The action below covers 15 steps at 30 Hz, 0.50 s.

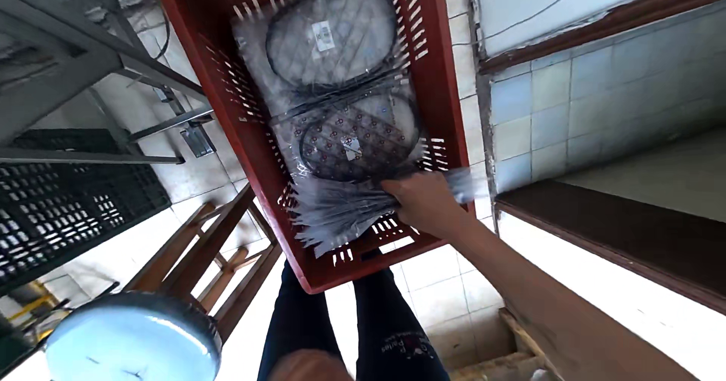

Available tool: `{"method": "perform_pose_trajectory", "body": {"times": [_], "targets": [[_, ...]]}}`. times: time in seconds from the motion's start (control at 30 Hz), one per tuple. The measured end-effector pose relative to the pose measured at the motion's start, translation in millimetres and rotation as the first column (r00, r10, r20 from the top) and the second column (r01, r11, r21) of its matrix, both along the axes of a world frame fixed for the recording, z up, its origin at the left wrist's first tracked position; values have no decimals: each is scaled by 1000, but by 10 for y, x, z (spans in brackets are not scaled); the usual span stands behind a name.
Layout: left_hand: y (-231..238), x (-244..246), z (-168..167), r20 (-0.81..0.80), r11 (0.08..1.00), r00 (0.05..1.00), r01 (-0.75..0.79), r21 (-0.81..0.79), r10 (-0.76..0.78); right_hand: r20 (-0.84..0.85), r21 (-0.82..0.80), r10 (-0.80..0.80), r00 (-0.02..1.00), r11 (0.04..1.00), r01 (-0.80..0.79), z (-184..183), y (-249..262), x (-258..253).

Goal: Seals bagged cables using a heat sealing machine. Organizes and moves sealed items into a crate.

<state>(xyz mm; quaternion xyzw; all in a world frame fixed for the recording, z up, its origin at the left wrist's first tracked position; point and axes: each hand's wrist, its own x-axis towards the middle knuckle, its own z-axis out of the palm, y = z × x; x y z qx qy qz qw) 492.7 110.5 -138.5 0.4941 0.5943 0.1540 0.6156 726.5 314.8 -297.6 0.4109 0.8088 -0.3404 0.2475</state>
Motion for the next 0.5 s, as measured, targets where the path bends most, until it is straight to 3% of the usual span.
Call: {"method": "perform_pose_trajectory", "body": {"times": [0.07, 0.1, 0.13, 0.2, 0.27, 0.33, 0.37, 0.43, 0.5], "targets": [[-265, 409, -636, 38, 960, 989, -126, -248, 140, -188, 182, -189, 964, 958, 223, 311, -107, 174], [-290, 481, -933, 7, 936, 968, -239, -259, 249, -279, 204, -286, 916, 915, 348, 451, -149, 253], [-219, 468, -1191, -2, 915, 939, -335, -226, 343, -357, 170, -397, 846, 863, 476, 580, -210, 331], [105, 266, -1496, 86, 869, 868, -476, -134, 488, -424, -87, -672, 607, 698, 711, 738, -395, 458], [419, -57, -1408, 259, 834, 793, -517, -190, 551, -393, -424, -870, 299, 460, 780, 683, -640, 502], [615, -394, -1269, 326, 930, 873, -320, -180, 363, -212, -704, -976, 46, 185, 686, 462, -830, 441], [715, -406, -1169, 261, 956, 921, -263, -130, 289, -130, -783, -991, -39, 79, 617, 313, -918, 396], [868, -277, -998, -37, 972, 972, -233, -25, 232, -37, -812, -991, -128, -45, 582, 88, -1021, 267], [979, 6, -878, -258, 973, 939, -208, 96, 226, -51, -760, -994, -99, -26, 649, -43, -1021, 160]]}}
